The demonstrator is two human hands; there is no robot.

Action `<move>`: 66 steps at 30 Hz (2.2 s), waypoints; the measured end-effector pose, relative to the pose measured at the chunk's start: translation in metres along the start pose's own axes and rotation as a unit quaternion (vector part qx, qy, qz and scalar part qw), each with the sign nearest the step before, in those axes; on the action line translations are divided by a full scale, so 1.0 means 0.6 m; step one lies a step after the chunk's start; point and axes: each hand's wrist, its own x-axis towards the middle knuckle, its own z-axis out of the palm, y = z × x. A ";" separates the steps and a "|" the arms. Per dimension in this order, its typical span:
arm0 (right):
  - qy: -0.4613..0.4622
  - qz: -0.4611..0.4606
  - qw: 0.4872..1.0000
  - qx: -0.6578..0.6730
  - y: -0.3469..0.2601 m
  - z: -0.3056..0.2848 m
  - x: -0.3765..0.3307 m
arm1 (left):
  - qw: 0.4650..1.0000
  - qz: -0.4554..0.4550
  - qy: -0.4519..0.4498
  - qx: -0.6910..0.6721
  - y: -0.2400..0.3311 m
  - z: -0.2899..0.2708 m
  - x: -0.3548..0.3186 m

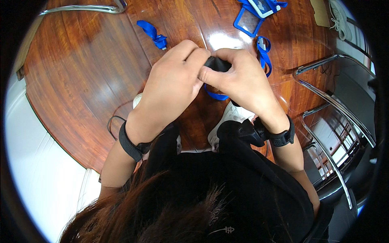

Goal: The person manipulates a blue strap and a black strap on a wooden table. They thread the blue strap through a plastic buckle, then thread the black strap through a metal buckle, and finally fold and tuck the black strap into a pouch-like component.

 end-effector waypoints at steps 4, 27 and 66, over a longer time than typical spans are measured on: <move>-0.057 -0.021 0.991 0.122 0.004 -0.013 0.003 | 0.993 -0.029 0.034 -0.108 -0.006 -0.005 -0.003; -0.281 0.057 0.843 0.455 0.029 -0.047 0.019 | 0.978 -0.016 -0.003 -0.207 -0.017 -0.028 0.001; -0.286 0.040 0.795 0.533 0.034 -0.040 0.022 | 0.920 -0.060 0.066 -0.382 -0.002 -0.005 0.006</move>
